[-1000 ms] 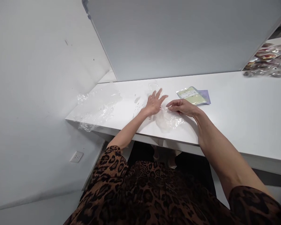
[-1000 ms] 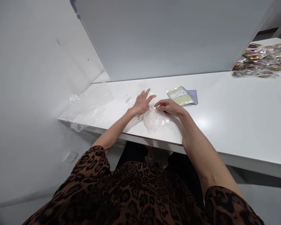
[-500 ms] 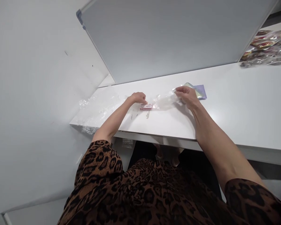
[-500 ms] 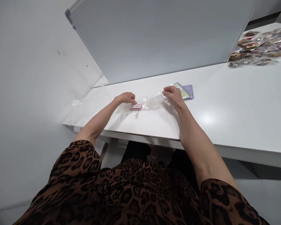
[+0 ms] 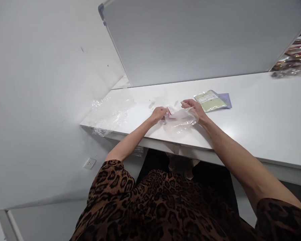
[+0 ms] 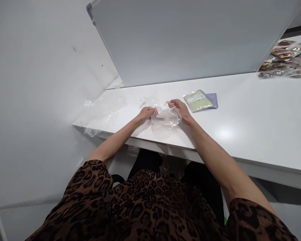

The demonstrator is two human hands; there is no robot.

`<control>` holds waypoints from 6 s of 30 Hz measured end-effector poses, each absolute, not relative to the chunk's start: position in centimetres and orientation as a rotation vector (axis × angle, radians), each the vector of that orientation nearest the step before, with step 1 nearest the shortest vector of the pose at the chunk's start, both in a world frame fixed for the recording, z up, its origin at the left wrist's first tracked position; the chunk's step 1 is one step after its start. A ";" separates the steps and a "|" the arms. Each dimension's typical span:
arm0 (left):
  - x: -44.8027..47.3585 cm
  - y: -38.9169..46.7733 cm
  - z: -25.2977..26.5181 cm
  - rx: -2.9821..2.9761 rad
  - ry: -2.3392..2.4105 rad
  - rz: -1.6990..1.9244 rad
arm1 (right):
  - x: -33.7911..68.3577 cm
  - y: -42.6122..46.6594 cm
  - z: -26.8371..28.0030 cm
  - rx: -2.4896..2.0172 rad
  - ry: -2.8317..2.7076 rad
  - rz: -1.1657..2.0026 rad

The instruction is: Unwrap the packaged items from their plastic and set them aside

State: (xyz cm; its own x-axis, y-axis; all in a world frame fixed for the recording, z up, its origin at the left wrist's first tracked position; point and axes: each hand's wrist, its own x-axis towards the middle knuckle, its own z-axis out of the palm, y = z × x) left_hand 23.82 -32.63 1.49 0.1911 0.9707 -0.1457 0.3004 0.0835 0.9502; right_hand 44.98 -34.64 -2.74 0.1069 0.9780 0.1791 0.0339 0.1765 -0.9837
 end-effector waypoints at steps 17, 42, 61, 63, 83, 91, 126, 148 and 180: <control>25.3 -33.2 0.4 0.588 0.624 1.114 | 44.7 -35.1 -1.9 -1.059 -0.888 1.364; 24.4 -33.8 0.7 0.597 0.513 0.834 | 45.9 -35.2 -2.5 -1.324 -1.263 1.068; 22.8 -34.1 0.3 0.454 0.739 1.199 | 46.3 -35.9 -2.2 -1.925 -1.951 0.181; 22.3 -34.6 0.8 0.494 0.729 1.219 | 46.5 -36.1 -2.1 -1.954 -1.965 0.094; -1.8 -29.5 6.5 0.483 1.243 2.073 | 47.1 -36.0 -2.9 -2.132 -1.985 0.050; -2.7 -35.5 4.2 0.642 1.596 1.369 | 47.2 -35.8 -3.1 -2.159 -1.955 0.065; -4.7 -27.1 -0.3 1.904 2.671 0.364 | 51.3 -40.9 -0.8 -1.160 -0.732 0.874; -5.9 -26.0 0.1 1.912 2.499 0.511 | 59.7 -51.2 -0.8 -2.639 -1.838 -0.199; -5.7 -25.9 1.3 1.805 2.507 0.319 | 71.9 -51.5 0.2 -2.744 -1.237 0.077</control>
